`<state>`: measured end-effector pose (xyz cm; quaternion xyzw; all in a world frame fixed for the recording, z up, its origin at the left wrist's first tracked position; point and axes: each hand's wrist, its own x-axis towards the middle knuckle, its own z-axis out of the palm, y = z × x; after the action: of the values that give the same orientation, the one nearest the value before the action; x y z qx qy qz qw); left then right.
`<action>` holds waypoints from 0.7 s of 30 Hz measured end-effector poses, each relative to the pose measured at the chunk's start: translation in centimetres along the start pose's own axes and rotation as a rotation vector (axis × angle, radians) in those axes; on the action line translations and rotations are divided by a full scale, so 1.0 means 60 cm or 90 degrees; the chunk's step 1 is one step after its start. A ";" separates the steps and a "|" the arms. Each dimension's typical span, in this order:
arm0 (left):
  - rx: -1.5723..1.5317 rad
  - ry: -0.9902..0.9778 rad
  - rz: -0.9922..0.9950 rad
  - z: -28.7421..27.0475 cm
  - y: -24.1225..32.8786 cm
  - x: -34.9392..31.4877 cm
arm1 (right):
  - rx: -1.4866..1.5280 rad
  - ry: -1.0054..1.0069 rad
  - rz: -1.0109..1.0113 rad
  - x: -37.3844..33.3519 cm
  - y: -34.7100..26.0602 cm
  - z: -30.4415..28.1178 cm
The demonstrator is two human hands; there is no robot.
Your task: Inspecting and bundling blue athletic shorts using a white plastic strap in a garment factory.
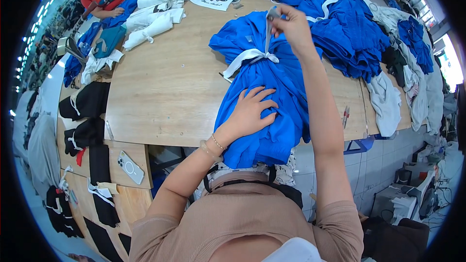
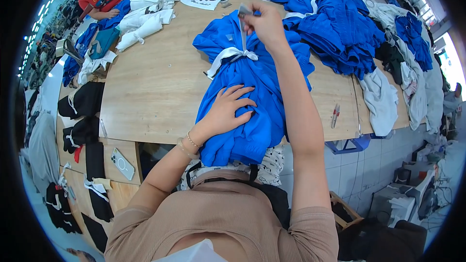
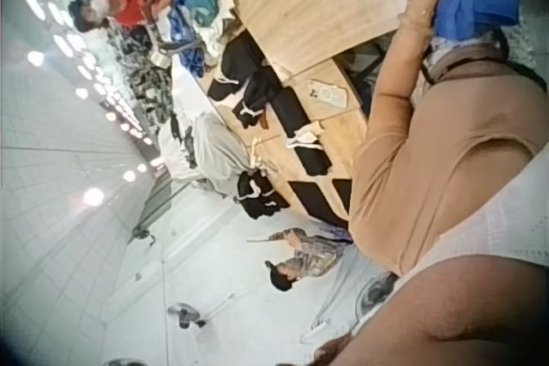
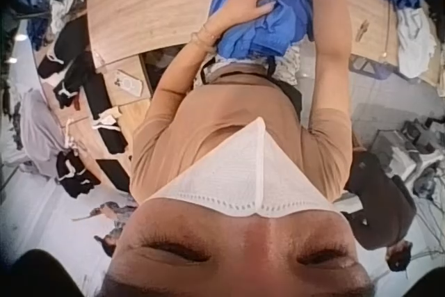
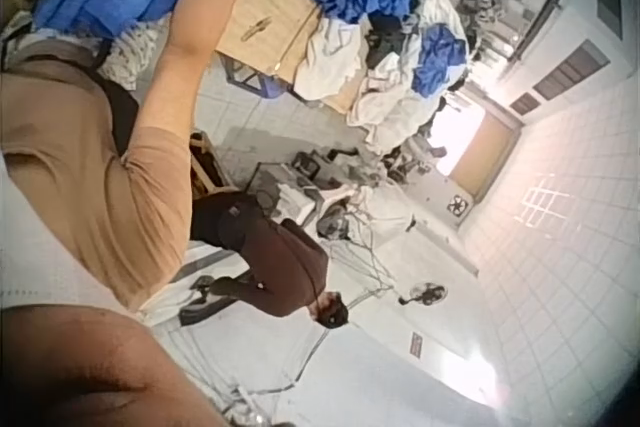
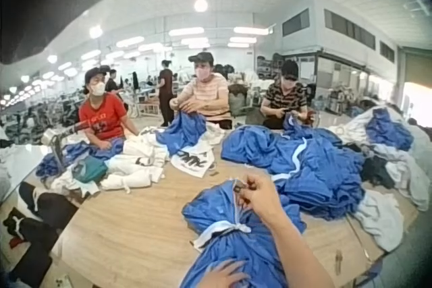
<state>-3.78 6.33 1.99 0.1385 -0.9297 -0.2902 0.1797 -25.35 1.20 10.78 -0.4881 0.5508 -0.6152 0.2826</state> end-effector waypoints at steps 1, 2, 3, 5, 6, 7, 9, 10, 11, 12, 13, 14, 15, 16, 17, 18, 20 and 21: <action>-0.012 -0.001 0.001 0.000 -0.003 0.001 | 0.025 0.012 -0.059 0.005 -0.023 0.001; -0.010 -0.003 -0.001 0.000 -0.004 0.000 | 0.052 0.022 -0.117 0.011 -0.047 0.004; -0.012 0.000 0.001 -0.001 -0.005 -0.003 | 0.046 0.035 -0.143 0.013 -0.068 0.008; -0.015 0.005 0.013 0.000 -0.003 0.001 | 0.083 0.059 -0.180 0.022 -0.097 0.001; -0.010 -0.001 0.012 0.004 -0.003 0.001 | 0.220 0.057 -0.249 0.039 -0.101 -0.015; 0.000 -0.003 -0.011 0.004 -0.011 -0.009 | 0.262 0.182 -0.187 0.019 -0.188 0.032; -0.020 -0.009 0.026 0.011 0.007 0.013 | 0.591 -0.266 -0.318 0.046 -0.230 -0.029; -0.035 -0.015 0.034 0.002 0.005 0.012 | 0.308 -0.131 -0.293 0.046 -0.241 -0.014; -0.052 -0.022 0.045 -0.004 0.001 0.013 | 0.023 0.004 -0.257 0.045 -0.249 0.004; -0.140 0.002 0.023 -0.010 -0.012 0.016 | 0.015 -0.050 -0.244 0.063 -0.222 0.013; -0.231 0.029 0.007 -0.016 -0.029 0.019 | 0.031 -0.105 -0.188 0.067 -0.204 0.025; -0.294 0.140 -0.024 -0.010 -0.046 0.029 | 0.028 -0.152 -0.237 0.071 -0.175 0.029; -0.382 0.171 -0.151 -0.017 -0.066 0.037 | -0.012 -0.125 -0.274 0.066 -0.145 0.027; -0.501 0.255 -0.220 -0.024 -0.081 0.049 | -0.051 -0.097 -0.307 0.058 -0.123 0.022; -0.419 0.270 -0.277 -0.035 -0.101 0.054 | -0.152 -0.088 -0.265 0.039 -0.119 0.011; -0.336 0.285 -0.332 -0.044 -0.125 0.058 | -0.323 -0.081 -0.181 0.029 -0.093 -0.002; -0.132 0.276 -0.284 -0.029 -0.169 0.071 | -0.616 -0.125 -0.058 0.003 -0.024 -0.008; -0.069 0.258 -0.308 -0.027 -0.156 0.084 | -0.735 -0.180 -0.015 -0.022 0.014 -0.009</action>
<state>-6.19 -3.71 -1.00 0.4011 -0.7980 -0.3402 0.2942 -25.50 2.38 9.63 -0.6460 0.7480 -0.1482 0.0348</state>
